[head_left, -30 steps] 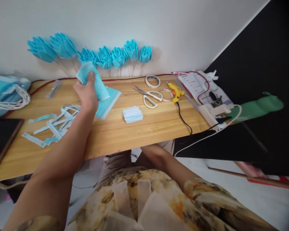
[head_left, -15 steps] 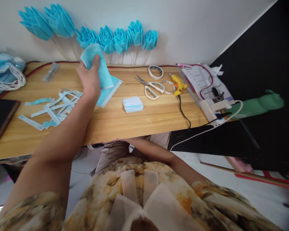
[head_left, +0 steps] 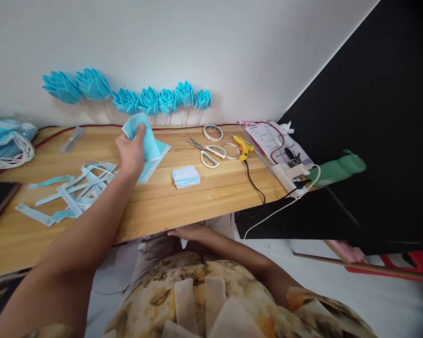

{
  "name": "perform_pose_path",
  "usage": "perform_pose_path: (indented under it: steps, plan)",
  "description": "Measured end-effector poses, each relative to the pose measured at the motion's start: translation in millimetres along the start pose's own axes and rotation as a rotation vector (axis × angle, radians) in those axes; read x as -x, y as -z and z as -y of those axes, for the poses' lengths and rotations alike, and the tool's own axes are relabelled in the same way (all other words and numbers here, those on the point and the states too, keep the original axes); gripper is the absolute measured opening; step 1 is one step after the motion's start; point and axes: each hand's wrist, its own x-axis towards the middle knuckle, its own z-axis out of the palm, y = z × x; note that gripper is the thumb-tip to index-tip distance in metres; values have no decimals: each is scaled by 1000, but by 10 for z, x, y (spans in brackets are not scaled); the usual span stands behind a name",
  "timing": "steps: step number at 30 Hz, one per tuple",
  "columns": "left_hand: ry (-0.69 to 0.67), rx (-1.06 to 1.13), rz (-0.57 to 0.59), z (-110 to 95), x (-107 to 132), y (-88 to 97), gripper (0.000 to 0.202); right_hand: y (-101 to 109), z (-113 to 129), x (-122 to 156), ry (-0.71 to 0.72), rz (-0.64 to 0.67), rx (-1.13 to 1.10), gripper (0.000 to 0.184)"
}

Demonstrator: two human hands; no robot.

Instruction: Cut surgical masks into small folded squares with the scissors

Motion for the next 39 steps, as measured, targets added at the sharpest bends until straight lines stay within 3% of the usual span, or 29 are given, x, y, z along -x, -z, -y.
perform_pose_path:
  steps: [3, 5, 7, 9, 11, 13, 15, 20, 29, 32, 34, 36, 39]
  plan:
    - [17, 40, 1, 10, 11, -5, 34, 137, 64, 333, -19, 228, 49, 43]
    - [24, 53, 2, -5, 13, -7, 33, 371, 158, 682, 40, 245, -29, 42]
    - [16, 49, -3, -30, 6, -6, 31, 713, 226, 946, 82, 87, -89, 42]
    - [0, 55, -21, -56, -10, -5, 28, 1107, 204, 1014, 18, -196, -50, 38]
    - [-8, 70, -46, -75, -29, -4, 25, 1478, 76, 872, -93, -456, 79, 36]
    - [1, 68, -67, -89, -48, -1, 25, 1764, -111, 591, -226, -584, 310, 35]
    - [10, 55, -80, -100, -65, 8, 27, 1941, -285, 276, -325, -618, 544, 34]
    - [52, 156, -119, -116, -118, 37, 38, 2058, -478, -159, -481, -488, 883, 41]
    - [176, 228, -185, -159, -135, 62, 45, 1980, -389, -127, -486, -426, 1017, 45]
    - [186, 233, -186, -181, -124, 57, 43, 1993, -385, -164, -496, -429, 941, 43]
    - [182, 238, -185, -190, -122, 54, 43, 2054, -427, -182, -516, -469, 769, 42]
    - [186, 236, -185, -192, -123, 55, 43, 2142, -473, -185, -486, -556, 455, 46]
    - [189, 219, -191, -187, -127, 61, 43, 2244, -428, -176, -247, -669, -201, 64]
